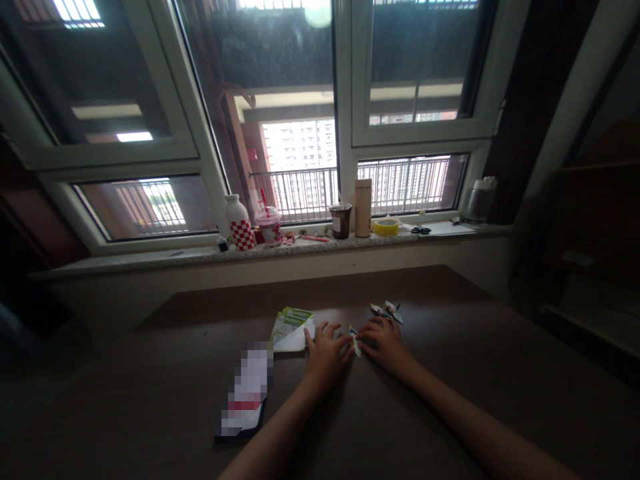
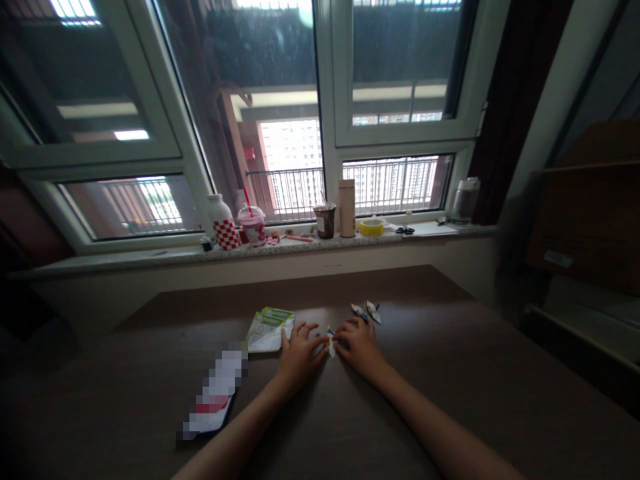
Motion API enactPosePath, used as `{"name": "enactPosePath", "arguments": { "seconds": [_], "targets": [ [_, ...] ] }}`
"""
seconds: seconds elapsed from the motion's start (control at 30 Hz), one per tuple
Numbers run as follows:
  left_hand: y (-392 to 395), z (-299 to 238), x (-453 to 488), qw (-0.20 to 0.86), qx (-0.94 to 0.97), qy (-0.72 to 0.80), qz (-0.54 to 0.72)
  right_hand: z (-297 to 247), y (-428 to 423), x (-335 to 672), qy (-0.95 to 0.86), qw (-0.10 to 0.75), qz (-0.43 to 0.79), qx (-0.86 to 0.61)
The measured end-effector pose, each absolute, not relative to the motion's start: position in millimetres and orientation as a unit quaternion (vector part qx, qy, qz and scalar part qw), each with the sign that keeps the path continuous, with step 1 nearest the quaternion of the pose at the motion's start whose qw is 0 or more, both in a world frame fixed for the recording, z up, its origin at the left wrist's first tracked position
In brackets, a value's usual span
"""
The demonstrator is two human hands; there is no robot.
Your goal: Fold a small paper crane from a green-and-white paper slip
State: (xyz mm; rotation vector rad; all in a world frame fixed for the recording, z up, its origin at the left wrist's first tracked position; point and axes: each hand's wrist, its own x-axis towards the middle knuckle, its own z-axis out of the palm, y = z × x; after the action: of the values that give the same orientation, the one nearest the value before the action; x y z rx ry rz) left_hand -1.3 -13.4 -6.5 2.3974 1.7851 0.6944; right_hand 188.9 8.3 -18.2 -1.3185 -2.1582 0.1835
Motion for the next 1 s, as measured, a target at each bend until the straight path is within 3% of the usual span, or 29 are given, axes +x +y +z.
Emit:
{"name": "enactPosePath", "arguments": {
  "seconds": [0.33,1.0],
  "targets": [
    [-15,5,-1,0.090,0.758,0.597,0.246,-16,8,189,-0.816,0.289,0.065,-0.496],
    [-12,-5,-1,0.043,0.756,0.613,0.226,-23,12,190,-0.822,0.272,0.079,-0.494]
  ]
}}
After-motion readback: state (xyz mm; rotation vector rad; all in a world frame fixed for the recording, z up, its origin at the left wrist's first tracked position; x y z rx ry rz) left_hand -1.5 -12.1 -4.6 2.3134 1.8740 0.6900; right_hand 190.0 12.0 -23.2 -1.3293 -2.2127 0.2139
